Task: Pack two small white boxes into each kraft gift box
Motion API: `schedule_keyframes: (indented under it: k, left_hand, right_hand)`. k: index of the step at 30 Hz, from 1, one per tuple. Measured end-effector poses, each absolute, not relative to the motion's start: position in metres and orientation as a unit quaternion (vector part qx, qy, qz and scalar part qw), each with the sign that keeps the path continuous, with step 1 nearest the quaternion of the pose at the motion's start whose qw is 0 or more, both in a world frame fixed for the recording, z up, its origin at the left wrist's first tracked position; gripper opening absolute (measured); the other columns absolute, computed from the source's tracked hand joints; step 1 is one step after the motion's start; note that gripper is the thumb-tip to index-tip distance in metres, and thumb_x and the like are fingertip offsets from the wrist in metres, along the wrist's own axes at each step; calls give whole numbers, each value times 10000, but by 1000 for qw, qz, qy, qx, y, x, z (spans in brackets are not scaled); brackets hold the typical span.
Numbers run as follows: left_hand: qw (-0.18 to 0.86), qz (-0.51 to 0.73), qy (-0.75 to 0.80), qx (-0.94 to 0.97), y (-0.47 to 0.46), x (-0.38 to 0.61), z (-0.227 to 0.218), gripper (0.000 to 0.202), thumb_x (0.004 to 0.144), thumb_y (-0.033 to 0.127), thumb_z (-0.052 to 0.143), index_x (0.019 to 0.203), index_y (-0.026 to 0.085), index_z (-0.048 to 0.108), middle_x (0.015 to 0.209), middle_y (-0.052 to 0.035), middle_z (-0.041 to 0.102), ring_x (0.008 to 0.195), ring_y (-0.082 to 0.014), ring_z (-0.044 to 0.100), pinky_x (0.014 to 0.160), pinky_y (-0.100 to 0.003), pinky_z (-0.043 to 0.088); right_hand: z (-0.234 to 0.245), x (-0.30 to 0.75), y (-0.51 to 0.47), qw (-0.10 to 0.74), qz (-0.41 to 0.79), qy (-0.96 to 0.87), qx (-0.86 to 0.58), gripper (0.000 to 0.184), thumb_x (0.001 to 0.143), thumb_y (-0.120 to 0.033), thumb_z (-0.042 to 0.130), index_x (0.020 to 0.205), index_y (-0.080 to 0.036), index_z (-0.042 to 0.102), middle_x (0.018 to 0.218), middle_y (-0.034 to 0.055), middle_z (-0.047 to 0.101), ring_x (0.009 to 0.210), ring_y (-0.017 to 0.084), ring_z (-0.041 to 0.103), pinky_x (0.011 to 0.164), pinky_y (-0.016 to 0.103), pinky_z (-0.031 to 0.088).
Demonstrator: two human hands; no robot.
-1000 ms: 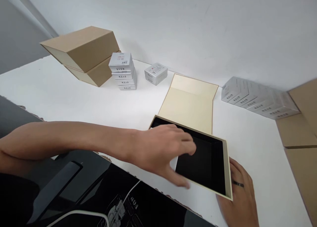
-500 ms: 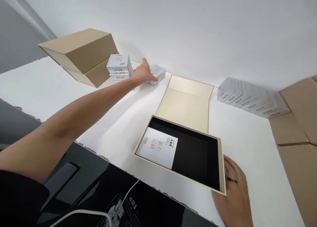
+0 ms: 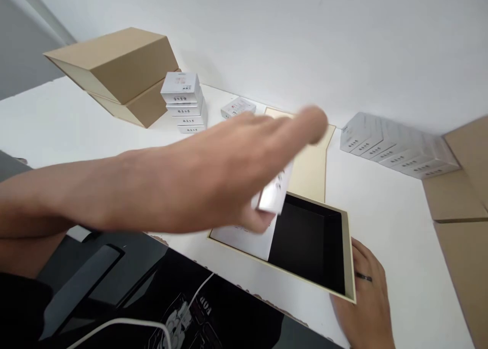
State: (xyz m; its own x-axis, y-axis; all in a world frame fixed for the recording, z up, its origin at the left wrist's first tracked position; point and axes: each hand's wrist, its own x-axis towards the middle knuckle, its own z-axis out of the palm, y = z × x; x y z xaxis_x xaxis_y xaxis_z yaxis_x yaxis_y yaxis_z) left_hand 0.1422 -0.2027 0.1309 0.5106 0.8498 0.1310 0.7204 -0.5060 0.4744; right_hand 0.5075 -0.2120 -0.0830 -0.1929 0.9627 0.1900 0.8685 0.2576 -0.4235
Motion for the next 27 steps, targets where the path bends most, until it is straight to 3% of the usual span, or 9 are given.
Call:
schedule_keyframes:
  k: [3,8,11,15,21,24,27]
  left_hand:
    - [204,108,411,882,-210,157,124,610,824,198,799,1350,252,495,944,1,675,842,-232,637,841,-389,490]
    - [192,37,408,892,-198,165,89,985,662,311,974,1470,208,419,1151,-94,669,896,-287,646,896,-455,478]
    - [212,-16,426,879,-199,160,85,838,680,361,975,1336,170,489,1042,-73,698,868,-265,650,867,-417,484]
    - [204,-16,485,851,-213,146,92,752,729,365,937,1290,201,463,996,-30,700,864,-235,649,706,-310,445]
    - [185,24,510,840,-223,131,85,506,770,327,859,1128,225,517,944,-13,683,757,-195,630,640,-290,384]
    - [184,45,524,831,-212,142,85,476,737,371,896,1025,215,552,899,-11,665,713,-188,611,593,-286,350]
    - [209,79,486,845,-198,170,82,437,798,397,895,987,202,553,900,-31,668,717,-192,615,567,-286,340]
  right_hand:
    - [-80,505,-210,223,123,-771,-584,527,924,-566,529,1338,-256,631,1419,133,609,1394,426,517,1133,641,456]
    - [-79,504,-211,224,110,-780,-574,559,926,-596,528,1365,-259,605,1419,138,612,1369,436,530,1107,668,470]
    - [-80,503,-213,215,109,-776,-583,601,945,-608,508,1432,-259,559,1463,139,583,1413,415,493,1143,645,453]
    - [-79,499,-214,227,110,-778,-575,606,973,-604,494,1450,-234,551,1487,143,554,1418,376,483,1163,604,446]
    - [-79,495,-214,248,106,-789,-552,581,1000,-561,507,1494,-255,519,1509,124,530,1422,350,475,1164,589,450]
    - [-79,494,-214,256,115,-784,-554,574,1004,-542,510,1497,-247,504,1516,135,524,1417,361,477,1148,612,459]
    - [-78,494,-214,252,126,-780,-559,559,1000,-536,517,1475,-241,519,1524,141,514,1441,381,446,1153,640,443]
